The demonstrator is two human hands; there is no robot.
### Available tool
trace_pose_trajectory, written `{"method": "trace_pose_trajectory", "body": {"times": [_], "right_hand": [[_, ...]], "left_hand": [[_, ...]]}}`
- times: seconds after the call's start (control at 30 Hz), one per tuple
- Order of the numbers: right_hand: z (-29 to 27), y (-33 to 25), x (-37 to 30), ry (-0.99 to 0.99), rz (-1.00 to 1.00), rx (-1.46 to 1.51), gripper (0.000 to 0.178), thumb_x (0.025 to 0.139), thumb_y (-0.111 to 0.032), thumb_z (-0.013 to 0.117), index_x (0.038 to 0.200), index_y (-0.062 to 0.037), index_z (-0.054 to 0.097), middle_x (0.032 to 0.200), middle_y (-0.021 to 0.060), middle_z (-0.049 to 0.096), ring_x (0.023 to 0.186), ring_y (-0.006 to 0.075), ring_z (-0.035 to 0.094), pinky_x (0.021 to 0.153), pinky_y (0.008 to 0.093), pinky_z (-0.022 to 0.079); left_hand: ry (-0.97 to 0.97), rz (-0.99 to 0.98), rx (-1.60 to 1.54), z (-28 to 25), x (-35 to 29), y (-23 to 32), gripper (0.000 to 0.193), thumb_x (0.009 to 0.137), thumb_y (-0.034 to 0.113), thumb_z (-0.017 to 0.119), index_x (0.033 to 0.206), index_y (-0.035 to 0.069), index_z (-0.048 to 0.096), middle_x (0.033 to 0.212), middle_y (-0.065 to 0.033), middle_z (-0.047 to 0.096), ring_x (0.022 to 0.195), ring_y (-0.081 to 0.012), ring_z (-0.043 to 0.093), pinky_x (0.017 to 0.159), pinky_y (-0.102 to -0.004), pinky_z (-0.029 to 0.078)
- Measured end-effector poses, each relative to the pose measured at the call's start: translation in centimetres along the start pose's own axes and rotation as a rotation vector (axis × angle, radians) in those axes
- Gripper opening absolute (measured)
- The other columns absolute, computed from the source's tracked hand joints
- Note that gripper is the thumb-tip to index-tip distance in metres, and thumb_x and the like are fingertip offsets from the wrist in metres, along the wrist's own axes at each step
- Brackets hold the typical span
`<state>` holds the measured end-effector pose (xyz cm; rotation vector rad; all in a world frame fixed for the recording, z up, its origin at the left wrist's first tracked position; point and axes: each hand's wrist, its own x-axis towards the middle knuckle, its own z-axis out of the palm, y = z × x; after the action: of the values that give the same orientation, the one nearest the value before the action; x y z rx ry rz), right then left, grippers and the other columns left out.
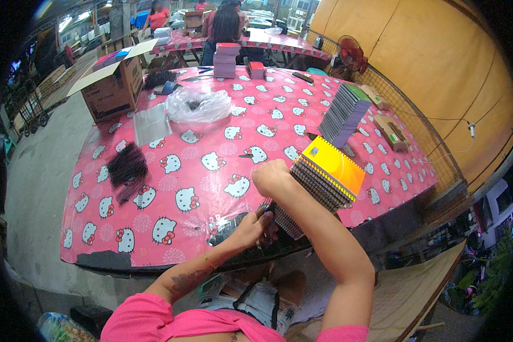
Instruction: The person assembles and binds notebooks by manually threading plastic spiral coils through pre-punched holes in stacks of paper and covers, then trimming and crimping the coil ends.
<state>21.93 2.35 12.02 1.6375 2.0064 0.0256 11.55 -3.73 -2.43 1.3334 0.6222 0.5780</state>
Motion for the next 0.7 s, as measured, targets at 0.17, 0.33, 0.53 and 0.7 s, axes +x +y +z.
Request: {"method": "trace_pose_trajectory", "body": {"times": [0.17, 0.33, 0.53, 0.7], "right_hand": [[0.9, 0.3, 0.4, -0.038, 0.023, -0.010, 0.025, 0.084, -0.013, 0.060, 0.104, -0.0109, 0.075, 0.108, 0.0098, 0.073, 0.100, 0.0248, 0.071, 0.080, 0.0398, 0.056], [0.5, 0.2, 0.1, -0.039, 0.016, -0.006, 0.025, 0.084, -0.013, 0.060, 0.103, -0.0114, 0.075, 0.106, 0.0099, 0.073, 0.099, 0.0256, 0.071, 0.080, 0.0400, 0.055], [1.1, -0.4, 0.8, 0.000, -0.013, 0.003, 0.024, 0.083, -0.014, 0.062, 0.103, -0.0112, 0.075, 0.107, 0.0097, 0.073, 0.100, 0.0260, 0.071, 0.081, 0.0409, 0.055], [2.0, 0.0, 1.5, -0.035, 0.025, -0.005, 0.025, 0.084, -0.015, 0.062, 0.106, -0.0116, 0.075, 0.109, 0.0099, 0.073, 0.102, 0.0257, 0.070, 0.082, 0.0414, 0.055]], "left_hand": [[-0.017, -0.029, -0.044, 0.1, 0.3, 1.3, 0.033, 0.105, 0.030, 0.040, 0.111, 0.000, 0.052, 0.083, -0.0092, 0.062, 0.062, -0.0197, 0.065, 0.052, -0.0309, 0.049], [-0.007, -0.041, -0.004, 0.5, -0.5, 0.6, 0.033, 0.105, 0.030, 0.041, 0.110, 0.000, 0.052, 0.079, -0.0087, 0.061, 0.063, -0.0195, 0.066, 0.052, -0.0311, 0.050], [0.000, -0.047, -0.020, 0.0, 0.0, -0.8, 0.034, 0.105, 0.032, 0.040, 0.108, 0.000, 0.053, 0.082, -0.0082, 0.063, 0.069, -0.0196, 0.067, 0.054, -0.0311, 0.053], [0.024, -0.046, -0.004, -0.4, 0.9, -1.0, 0.035, 0.105, 0.033, 0.040, 0.107, 0.001, 0.054, 0.082, -0.0073, 0.063, 0.068, -0.0186, 0.067, 0.052, -0.0309, 0.052]]}}
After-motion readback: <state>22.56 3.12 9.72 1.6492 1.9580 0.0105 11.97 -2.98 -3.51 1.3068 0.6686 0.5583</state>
